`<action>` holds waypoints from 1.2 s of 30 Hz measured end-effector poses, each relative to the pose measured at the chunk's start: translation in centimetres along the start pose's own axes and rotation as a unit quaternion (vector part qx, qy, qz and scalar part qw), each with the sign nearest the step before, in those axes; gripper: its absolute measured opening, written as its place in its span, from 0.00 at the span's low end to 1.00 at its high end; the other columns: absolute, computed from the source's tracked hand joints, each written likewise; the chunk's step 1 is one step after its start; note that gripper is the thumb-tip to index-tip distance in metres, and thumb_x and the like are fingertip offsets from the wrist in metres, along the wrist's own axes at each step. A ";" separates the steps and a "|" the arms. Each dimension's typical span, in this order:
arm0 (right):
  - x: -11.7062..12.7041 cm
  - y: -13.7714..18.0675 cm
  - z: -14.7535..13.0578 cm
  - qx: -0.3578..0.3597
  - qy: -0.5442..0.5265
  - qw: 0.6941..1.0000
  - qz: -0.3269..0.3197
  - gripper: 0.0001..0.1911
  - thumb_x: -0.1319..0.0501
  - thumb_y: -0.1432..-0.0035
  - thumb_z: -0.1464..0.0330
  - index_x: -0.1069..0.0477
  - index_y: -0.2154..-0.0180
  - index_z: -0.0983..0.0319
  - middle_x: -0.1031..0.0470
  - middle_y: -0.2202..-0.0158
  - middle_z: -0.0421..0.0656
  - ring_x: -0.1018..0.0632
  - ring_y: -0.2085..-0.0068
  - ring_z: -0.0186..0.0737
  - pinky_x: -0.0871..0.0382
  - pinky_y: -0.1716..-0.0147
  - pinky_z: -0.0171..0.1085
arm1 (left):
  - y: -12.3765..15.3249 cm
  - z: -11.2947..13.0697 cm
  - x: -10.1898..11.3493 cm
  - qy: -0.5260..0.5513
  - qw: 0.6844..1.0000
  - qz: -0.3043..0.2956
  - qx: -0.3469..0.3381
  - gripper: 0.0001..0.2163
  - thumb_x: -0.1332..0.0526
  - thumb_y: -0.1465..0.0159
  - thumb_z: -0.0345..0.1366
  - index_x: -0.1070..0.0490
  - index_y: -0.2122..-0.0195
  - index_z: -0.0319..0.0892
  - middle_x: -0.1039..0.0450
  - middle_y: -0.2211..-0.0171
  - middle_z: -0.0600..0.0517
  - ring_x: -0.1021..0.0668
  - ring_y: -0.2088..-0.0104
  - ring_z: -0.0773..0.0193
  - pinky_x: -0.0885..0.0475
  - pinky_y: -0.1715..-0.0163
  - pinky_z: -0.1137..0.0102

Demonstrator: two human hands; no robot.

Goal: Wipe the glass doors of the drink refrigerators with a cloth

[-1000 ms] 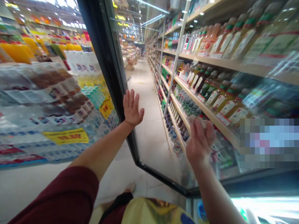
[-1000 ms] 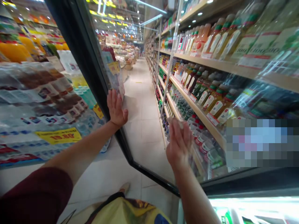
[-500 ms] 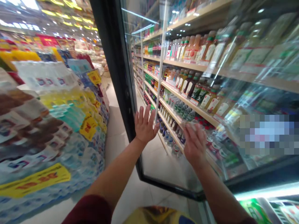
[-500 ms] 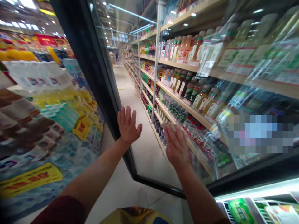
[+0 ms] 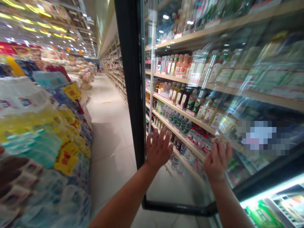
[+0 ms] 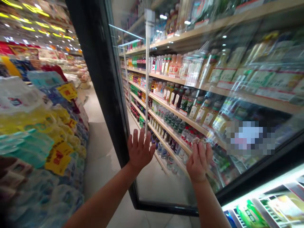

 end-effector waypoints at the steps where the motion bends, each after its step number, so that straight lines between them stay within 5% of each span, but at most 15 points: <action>1: -0.2 0.5 0.1 0.003 0.006 1.000 -0.004 0.31 0.43 0.38 0.77 0.38 0.34 0.61 0.31 0.37 0.57 0.35 0.33 0.63 0.32 0.39 0.61 | 0.0 0.0 -0.2 0.002 1.000 0.002 0.000 0.28 0.43 0.32 0.42 0.40 0.32 0.39 0.36 0.36 0.40 0.47 0.28 0.52 0.54 0.28 0.55; 7: -0.4 2.8 -0.7 0.020 0.027 0.999 -0.032 0.34 0.44 0.38 0.77 0.43 0.32 0.63 0.34 0.35 0.58 0.37 0.32 0.64 0.31 0.40 0.62 | 0.0 -0.3 -1.6 -0.005 1.000 0.009 -0.008 0.25 0.46 0.30 0.43 0.37 0.34 0.38 0.37 0.35 0.41 0.48 0.28 0.49 0.53 0.28 0.53; 14: -0.1 -1.0 1.1 -0.025 -0.001 0.999 -0.042 0.33 0.47 0.35 0.77 0.45 0.31 0.60 0.35 0.34 0.55 0.40 0.30 0.58 0.37 0.36 0.64 | -0.1 -1.0 -2.9 0.031 0.999 0.019 -0.007 0.28 0.44 0.31 0.42 0.42 0.32 0.37 0.40 0.34 0.37 0.47 0.29 0.48 0.52 0.29 0.51; 19: -1.0 -1.7 1.1 -0.075 0.015 0.997 -0.007 0.32 0.53 0.34 0.77 0.46 0.30 0.62 0.41 0.31 0.57 0.45 0.28 0.57 0.40 0.35 0.65 | -0.3 -1.1 -2.6 0.059 0.998 0.025 -0.005 0.30 0.42 0.31 0.41 0.44 0.31 0.37 0.41 0.34 0.36 0.49 0.28 0.50 0.53 0.28 0.53; 28: -1.0 0.2 0.1 -0.087 0.025 0.995 0.030 0.31 0.51 0.34 0.76 0.43 0.31 0.62 0.38 0.33 0.57 0.41 0.30 0.58 0.38 0.36 0.65 | 0.0 -0.6 -1.0 0.041 0.999 0.025 -0.004 0.31 0.39 0.33 0.41 0.45 0.30 0.41 0.41 0.33 0.39 0.46 0.29 0.49 0.52 0.28 0.52; 36: 0.0 0.2 0.0 -0.088 0.010 0.996 -0.009 0.32 0.50 0.34 0.77 0.47 0.30 0.61 0.42 0.31 0.57 0.44 0.28 0.58 0.41 0.35 0.65 | 0.1 -0.5 -1.1 0.050 0.998 0.029 -0.001 0.33 0.39 0.33 0.41 0.48 0.29 0.40 0.43 0.33 0.39 0.48 0.29 0.50 0.54 0.28 0.52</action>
Point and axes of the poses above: each hand's wrist, its own y-axis away from the middle knuckle, its own x-axis out of the back of the hand, z = x × y, the point moved 1 cm from there along -y, towards the middle knuckle
